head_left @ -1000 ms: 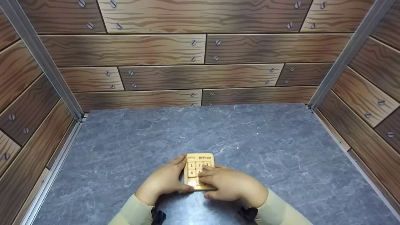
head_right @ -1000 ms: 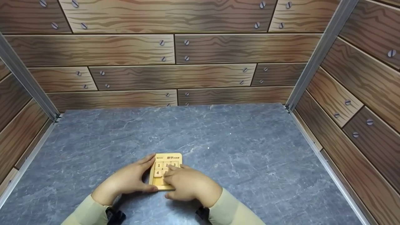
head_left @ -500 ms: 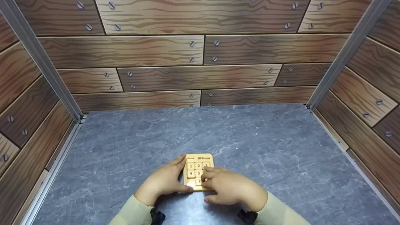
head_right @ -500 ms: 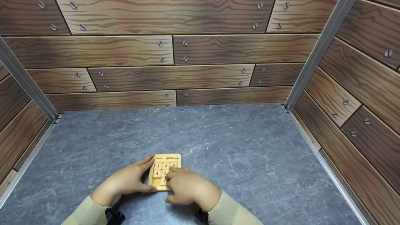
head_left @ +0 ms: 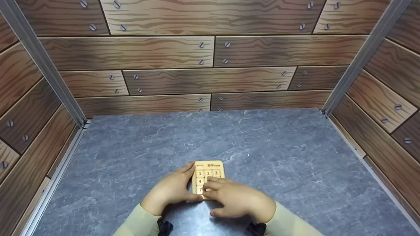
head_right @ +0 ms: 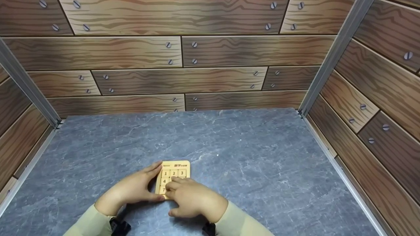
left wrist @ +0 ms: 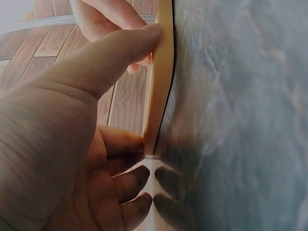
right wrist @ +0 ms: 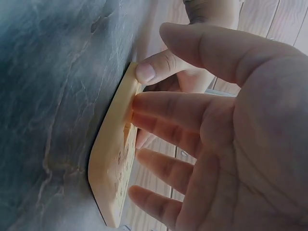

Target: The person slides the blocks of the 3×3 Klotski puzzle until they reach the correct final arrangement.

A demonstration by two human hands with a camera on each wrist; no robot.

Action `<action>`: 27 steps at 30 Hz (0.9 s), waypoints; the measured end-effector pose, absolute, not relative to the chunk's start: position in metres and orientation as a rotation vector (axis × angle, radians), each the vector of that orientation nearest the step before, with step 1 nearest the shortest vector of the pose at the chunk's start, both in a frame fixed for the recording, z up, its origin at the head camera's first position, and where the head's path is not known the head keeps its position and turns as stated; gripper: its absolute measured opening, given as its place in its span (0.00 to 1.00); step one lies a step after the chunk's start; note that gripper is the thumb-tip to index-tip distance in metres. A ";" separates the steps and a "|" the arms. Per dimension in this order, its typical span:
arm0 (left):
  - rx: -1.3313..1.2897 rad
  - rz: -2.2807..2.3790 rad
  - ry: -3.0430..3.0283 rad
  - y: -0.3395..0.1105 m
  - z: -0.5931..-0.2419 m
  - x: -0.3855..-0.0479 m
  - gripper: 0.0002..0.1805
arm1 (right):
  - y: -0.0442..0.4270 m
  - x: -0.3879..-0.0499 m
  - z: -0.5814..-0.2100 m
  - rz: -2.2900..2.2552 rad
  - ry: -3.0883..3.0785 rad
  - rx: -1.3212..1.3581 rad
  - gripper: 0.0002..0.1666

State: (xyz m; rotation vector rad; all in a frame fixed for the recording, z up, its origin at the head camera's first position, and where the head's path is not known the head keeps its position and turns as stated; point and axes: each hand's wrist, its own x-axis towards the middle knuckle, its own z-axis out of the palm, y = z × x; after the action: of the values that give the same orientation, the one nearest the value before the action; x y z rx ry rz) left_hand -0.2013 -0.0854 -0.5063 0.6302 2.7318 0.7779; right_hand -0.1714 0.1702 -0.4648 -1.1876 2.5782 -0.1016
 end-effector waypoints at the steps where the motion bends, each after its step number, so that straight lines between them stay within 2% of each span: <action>1: 0.631 0.783 2.729 -0.085 -0.506 -0.201 0.68 | 0.171 -0.171 -0.465 -0.103 2.576 -1.191 0.43; 7: 0.620 0.782 2.730 -0.086 -0.505 -0.202 0.68 | 0.184 -0.171 -0.464 -0.206 2.606 -1.224 0.41; 16: 0.615 0.771 2.714 -0.085 -0.503 -0.202 0.68 | 0.220 -0.164 -0.471 -0.231 2.628 -1.139 0.38; 27: 0.609 0.796 2.719 -0.083 -0.506 -0.200 0.68 | 0.216 -0.165 -0.480 -0.216 2.639 -1.160 0.41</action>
State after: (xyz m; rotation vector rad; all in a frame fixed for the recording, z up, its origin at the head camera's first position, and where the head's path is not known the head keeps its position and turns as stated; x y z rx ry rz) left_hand -0.2004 -0.0835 -0.5061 0.6091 2.7187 0.7963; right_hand -0.1646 0.2162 -0.4795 -1.1602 2.6392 -0.2161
